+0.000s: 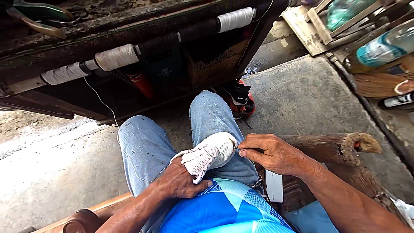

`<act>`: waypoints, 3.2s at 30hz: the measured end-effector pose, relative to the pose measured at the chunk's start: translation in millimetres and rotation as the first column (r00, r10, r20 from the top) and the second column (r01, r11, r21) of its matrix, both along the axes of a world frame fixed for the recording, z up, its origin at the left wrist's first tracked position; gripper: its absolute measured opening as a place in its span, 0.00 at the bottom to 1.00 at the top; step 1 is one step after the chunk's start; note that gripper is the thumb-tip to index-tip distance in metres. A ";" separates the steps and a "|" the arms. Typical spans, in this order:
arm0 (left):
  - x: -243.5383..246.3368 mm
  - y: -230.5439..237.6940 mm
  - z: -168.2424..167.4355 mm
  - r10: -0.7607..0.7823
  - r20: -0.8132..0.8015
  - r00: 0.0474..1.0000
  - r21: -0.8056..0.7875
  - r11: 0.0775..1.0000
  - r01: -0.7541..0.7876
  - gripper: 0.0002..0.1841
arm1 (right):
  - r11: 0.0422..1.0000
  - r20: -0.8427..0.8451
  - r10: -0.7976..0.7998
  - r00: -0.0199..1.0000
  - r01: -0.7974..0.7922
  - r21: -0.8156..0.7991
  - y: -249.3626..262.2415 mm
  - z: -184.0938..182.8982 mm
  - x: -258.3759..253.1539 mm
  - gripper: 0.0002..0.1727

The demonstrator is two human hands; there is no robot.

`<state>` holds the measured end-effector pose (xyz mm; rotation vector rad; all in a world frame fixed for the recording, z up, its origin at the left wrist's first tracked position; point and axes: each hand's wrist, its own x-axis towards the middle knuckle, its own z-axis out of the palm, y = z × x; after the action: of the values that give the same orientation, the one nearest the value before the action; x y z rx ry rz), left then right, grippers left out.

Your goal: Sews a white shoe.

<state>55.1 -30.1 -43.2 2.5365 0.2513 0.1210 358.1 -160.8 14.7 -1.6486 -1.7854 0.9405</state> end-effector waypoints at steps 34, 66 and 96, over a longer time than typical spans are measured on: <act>19.2 -9.6 1.9 -0.053 0.038 0.998 0.175 0.983 0.045 0.25 | 0.941 0.155 0.330 0.931 -0.313 -0.126 35.5 14.7 15.5 0.17; 26.0 3.9 0.7 -0.152 -0.031 0.988 0.072 0.985 0.154 0.29 | 0.975 0.141 0.211 0.967 -0.218 0.036 12.1 -0.8 5.4 0.17; -2.5 -8.5 0.7 0.070 0.072 0.995 -0.052 0.996 -0.066 0.27 | 0.985 0.111 -0.155 0.982 0.145 0.091 -3.5 -16.7 -20.0 0.15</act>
<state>52.6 -38.7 -42.5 2.4692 0.3081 0.2319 338.1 -164.4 -2.0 -1.7901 -1.7225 0.7067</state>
